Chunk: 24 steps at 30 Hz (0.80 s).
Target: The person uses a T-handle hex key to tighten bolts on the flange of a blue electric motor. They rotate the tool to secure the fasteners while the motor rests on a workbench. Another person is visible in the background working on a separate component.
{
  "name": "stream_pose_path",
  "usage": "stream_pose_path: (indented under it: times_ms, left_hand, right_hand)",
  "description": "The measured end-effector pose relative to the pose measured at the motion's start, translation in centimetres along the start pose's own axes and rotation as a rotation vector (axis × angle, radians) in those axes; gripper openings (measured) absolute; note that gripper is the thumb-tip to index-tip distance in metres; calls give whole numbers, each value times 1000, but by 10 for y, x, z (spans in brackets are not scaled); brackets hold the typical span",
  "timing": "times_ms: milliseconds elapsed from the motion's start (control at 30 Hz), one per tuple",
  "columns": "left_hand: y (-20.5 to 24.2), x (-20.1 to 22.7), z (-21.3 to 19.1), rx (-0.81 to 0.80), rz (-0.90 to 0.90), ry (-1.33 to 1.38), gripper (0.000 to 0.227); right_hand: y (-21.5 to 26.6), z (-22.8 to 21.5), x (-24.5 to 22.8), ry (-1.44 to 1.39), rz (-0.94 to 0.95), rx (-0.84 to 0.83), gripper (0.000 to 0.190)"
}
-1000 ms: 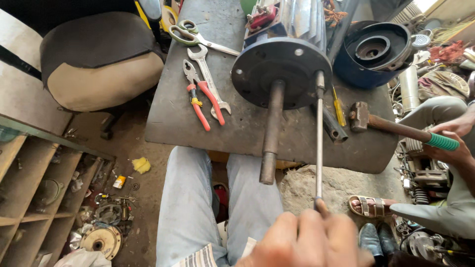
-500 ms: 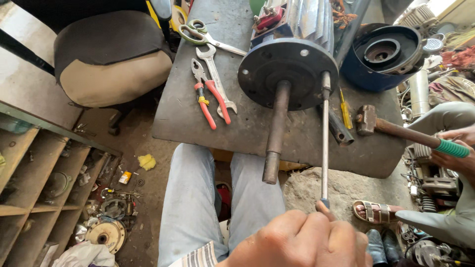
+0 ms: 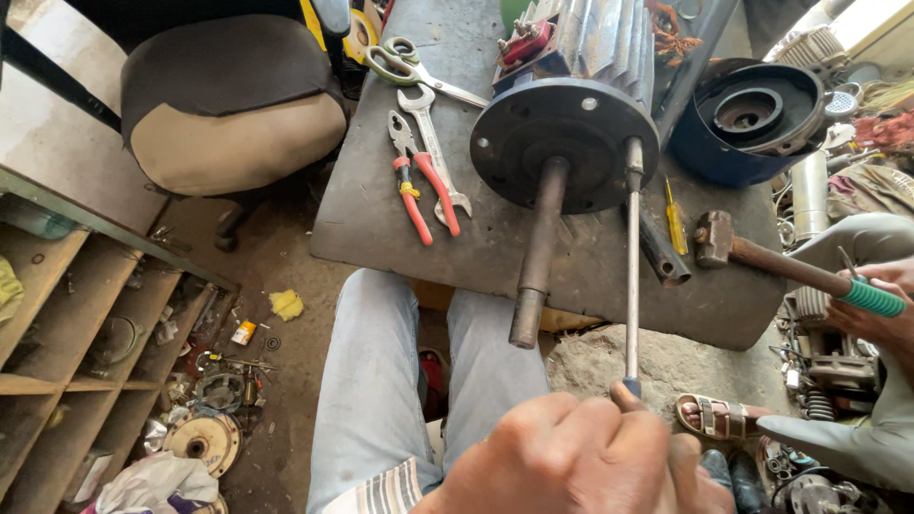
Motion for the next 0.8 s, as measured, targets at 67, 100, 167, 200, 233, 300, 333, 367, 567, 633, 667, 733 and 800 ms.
stream_pose_path:
  times_ms: [67,100,167,200,233,300,333,367,567,633,667,733,800]
  left_hand:
    - [2,-2,-4,32,-12,6,13]
    - [3,-3,-6,48,-17,8,14]
    - [4,-5,-6,37,-52,-8,24]
    - [4,-7,-7,32,-67,-17,30]
    - [8,-9,-8,26,-49,-47,23]
    - [19,-14,-12,14,-19,-106,12]
    - [24,-15,-11,2,-18,-95,11]
    - [27,-17,-10,-8,-13,-89,11]
    - [36,-32,0,51,-197,215,24]
    - [36,-32,-1,79,-194,230,26]
    - [34,-28,-2,81,-127,150,26]
    - [32,-22,-3,91,-60,38,24]
    - [28,-19,-1,105,-58,-28,20]
  right_hand:
    - [4,-4,5,-16,144,98,49]
    - [6,-6,8,-22,218,142,49]
    - [9,-10,13,-60,297,241,49]
    - [10,-13,13,-66,320,284,49]
    - [13,-17,20,-143,314,368,48]
    - [11,-14,22,-155,342,331,48]
    - [11,-13,21,-142,347,324,48]
    - [12,-13,17,-121,346,324,48]
    - [10,2,-9,53,289,347,47]
    - [9,10,-11,149,265,352,46]
    - [7,13,-10,207,255,353,46]
    - [-1,21,-10,320,226,360,46]
    - [-17,35,-4,435,202,373,46]
Point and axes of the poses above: each hand's wrist, its own y-axis away from the middle knuckle, its own z-axis out of the palm, x = y × z, the point moved 8 cm from there along -y, towards the middle knuckle, and after that the axes turned 11 degrees about -x, right-handed, at the moved point
